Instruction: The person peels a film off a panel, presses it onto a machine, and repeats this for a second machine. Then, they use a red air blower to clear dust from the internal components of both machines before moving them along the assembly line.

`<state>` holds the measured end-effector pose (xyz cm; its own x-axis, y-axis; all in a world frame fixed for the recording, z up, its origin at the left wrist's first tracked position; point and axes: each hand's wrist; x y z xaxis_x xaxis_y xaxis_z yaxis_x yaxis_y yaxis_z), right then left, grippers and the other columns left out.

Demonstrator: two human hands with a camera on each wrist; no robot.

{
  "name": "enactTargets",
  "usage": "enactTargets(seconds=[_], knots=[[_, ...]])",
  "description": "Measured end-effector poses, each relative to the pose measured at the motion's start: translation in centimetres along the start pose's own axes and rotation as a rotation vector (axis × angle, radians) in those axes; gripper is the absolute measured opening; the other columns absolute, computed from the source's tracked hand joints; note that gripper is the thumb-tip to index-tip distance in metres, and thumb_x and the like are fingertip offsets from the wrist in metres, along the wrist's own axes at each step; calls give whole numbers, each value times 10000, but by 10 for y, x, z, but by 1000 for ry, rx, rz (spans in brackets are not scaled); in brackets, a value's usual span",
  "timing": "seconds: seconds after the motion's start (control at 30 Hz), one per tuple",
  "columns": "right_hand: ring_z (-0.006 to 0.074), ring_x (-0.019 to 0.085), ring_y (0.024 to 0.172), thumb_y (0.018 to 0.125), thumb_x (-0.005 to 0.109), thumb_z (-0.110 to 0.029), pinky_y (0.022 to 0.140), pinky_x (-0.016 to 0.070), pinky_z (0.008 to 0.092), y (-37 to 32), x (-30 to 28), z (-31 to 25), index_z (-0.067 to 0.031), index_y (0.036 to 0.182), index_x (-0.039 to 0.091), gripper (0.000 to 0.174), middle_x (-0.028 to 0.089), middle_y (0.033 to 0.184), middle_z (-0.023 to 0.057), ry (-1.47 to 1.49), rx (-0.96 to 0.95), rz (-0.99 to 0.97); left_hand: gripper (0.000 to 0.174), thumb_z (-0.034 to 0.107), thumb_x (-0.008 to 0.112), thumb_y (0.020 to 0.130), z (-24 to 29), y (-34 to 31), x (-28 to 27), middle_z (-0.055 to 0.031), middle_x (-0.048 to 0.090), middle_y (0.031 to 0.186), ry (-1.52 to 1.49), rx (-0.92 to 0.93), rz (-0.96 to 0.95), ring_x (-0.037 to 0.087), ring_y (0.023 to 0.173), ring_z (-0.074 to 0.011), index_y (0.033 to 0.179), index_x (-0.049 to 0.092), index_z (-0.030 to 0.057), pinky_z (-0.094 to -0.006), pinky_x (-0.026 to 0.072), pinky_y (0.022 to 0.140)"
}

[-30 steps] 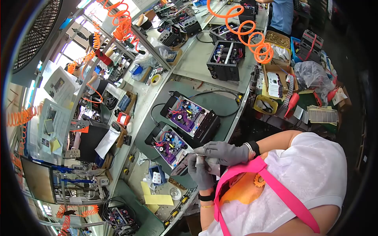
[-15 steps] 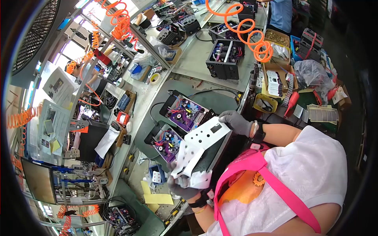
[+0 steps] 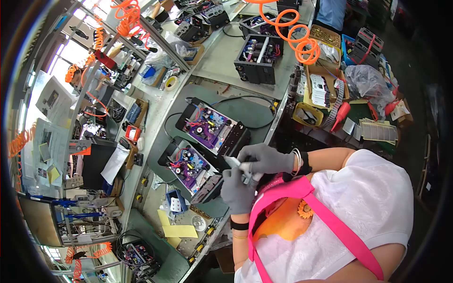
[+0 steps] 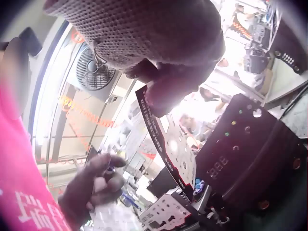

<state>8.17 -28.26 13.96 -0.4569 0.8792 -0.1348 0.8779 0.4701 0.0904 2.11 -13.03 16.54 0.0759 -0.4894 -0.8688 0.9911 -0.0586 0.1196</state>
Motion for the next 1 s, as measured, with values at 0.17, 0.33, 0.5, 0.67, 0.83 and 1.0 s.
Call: enactTargets(seconds=[0.17,0.33,0.5,0.67,0.83,1.0], knots=[[136,564,970,779,705,-177,861,465,308,-6,-21,14,-37,1166,531,447,604,1030,71,184,48,-160,155,145,586,870,-38,-9,11,-125,608,891,-274,162,218,586,714,-252,987,615,49,-335,474,646],[123,559,869,819,659,-267,801,468,288,11,-51,77,-33,1115,573,387,604,930,41,81,174,68,188,200,558,923,-70,-8,37,15,573,802,-922,-225,76,456,668,-55,948,600,19,-201,362,590],[80,534,739,839,640,-250,700,446,253,29,-57,110,-32,961,641,250,606,797,-10,184,185,81,349,401,504,936,-81,6,63,53,441,571,-1009,-490,-71,350,424,-20,1000,592,69,-187,223,343],[92,537,755,819,678,-224,720,443,271,55,-63,113,-22,903,643,221,622,773,16,49,161,122,388,419,520,924,-83,21,81,32,448,590,-1028,-583,-65,350,405,-42,1057,570,58,-192,261,343],[74,536,751,841,662,-183,713,448,252,73,-65,126,-21,914,635,179,615,782,-4,87,157,139,387,413,539,916,-91,34,101,39,393,521,-1089,-574,25,356,390,-45,1097,543,70,-197,266,323],[82,540,729,831,669,-193,701,457,267,81,-63,138,-23,900,643,185,621,762,8,102,147,156,371,397,548,915,-97,37,107,29,416,526,-1098,-586,54,364,386,-51,1101,543,76,-199,277,321]])
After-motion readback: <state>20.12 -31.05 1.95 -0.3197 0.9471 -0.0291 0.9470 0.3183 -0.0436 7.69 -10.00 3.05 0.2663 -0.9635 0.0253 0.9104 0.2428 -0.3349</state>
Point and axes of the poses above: each hand's wrist, its own y-axis towards the middle knuckle, its own x-axis out of the palm, z = x × y
